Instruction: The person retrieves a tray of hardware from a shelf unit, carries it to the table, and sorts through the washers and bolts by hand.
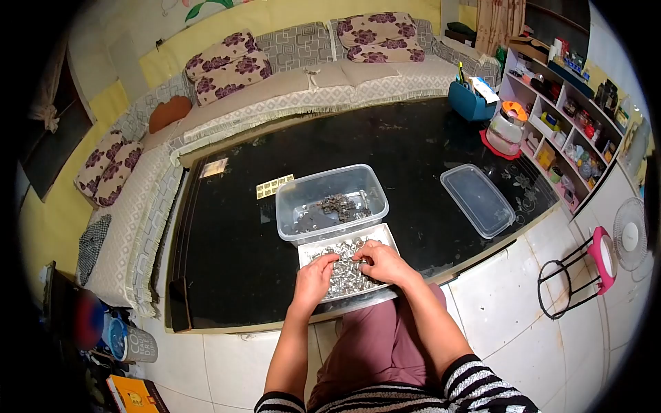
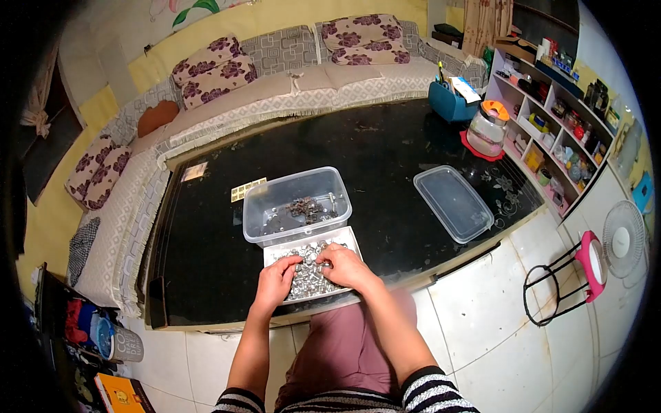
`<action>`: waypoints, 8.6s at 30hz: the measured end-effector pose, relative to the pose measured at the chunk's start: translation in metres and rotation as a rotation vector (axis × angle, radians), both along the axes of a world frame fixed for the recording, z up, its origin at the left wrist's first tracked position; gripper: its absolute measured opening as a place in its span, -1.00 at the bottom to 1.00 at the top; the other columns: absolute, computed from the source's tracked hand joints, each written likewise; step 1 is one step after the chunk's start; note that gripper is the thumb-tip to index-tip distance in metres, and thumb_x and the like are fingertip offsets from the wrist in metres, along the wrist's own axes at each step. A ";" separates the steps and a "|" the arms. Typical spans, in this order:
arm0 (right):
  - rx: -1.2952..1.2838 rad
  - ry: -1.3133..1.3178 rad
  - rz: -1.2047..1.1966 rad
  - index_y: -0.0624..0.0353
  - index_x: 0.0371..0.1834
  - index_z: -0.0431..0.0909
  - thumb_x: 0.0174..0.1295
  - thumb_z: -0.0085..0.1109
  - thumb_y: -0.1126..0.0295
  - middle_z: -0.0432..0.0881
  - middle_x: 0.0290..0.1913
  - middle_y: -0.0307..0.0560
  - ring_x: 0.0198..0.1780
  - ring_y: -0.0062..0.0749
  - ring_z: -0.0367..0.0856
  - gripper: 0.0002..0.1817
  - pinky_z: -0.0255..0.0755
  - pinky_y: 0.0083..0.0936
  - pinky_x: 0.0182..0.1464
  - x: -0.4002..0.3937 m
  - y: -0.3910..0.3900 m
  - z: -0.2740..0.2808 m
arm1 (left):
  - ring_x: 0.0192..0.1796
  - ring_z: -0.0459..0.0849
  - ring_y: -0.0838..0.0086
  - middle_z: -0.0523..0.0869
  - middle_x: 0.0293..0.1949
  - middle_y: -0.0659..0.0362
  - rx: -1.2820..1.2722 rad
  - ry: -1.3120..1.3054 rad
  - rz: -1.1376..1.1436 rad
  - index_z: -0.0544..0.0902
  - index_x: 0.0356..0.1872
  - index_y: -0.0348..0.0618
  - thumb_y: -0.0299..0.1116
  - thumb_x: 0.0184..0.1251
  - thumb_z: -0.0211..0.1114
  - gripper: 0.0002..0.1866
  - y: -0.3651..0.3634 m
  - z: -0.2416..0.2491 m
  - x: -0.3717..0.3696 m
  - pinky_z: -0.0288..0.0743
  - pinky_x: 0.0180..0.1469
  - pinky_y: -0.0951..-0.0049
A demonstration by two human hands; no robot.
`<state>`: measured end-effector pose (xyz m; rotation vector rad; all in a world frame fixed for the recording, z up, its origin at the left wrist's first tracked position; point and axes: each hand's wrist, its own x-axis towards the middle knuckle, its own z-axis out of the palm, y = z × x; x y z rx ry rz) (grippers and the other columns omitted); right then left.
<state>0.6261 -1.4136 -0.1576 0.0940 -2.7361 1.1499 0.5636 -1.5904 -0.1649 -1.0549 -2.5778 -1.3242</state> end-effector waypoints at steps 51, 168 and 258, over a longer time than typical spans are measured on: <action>-0.226 0.266 0.003 0.19 -0.30 0.47 -0.10 0.14 0.50 0.51 -0.39 -0.05 -0.35 -0.23 0.52 -0.77 0.40 -0.46 -0.30 -0.008 -0.028 0.005 | -0.34 0.57 0.57 0.61 -0.33 0.13 0.337 -0.733 -0.171 0.52 -0.20 -0.37 -0.53 0.14 0.09 -0.80 0.006 0.001 -0.015 0.48 -0.27 0.65; 0.015 -0.148 0.028 0.12 -0.21 0.48 -0.22 0.21 0.37 0.44 -0.27 0.06 -0.13 -0.13 0.41 -0.61 0.29 -0.40 -0.05 0.004 0.002 0.006 | -0.30 0.45 0.54 0.42 -0.20 0.19 -0.172 -0.314 -0.252 0.53 -0.21 -0.13 -0.48 -0.18 0.34 -0.63 0.001 0.013 -0.003 0.38 -0.23 0.58; -0.861 0.197 -0.198 0.28 -0.38 0.43 -0.01 0.10 0.59 0.52 -0.45 -0.24 -0.41 -0.71 0.46 -0.89 0.37 -0.76 -0.32 0.005 0.002 -0.011 | -0.29 0.55 0.28 0.55 -0.26 0.01 0.013 -0.235 -0.052 0.50 -0.24 -0.23 -0.41 0.01 0.18 -0.75 0.013 0.015 -0.012 0.41 -0.23 0.44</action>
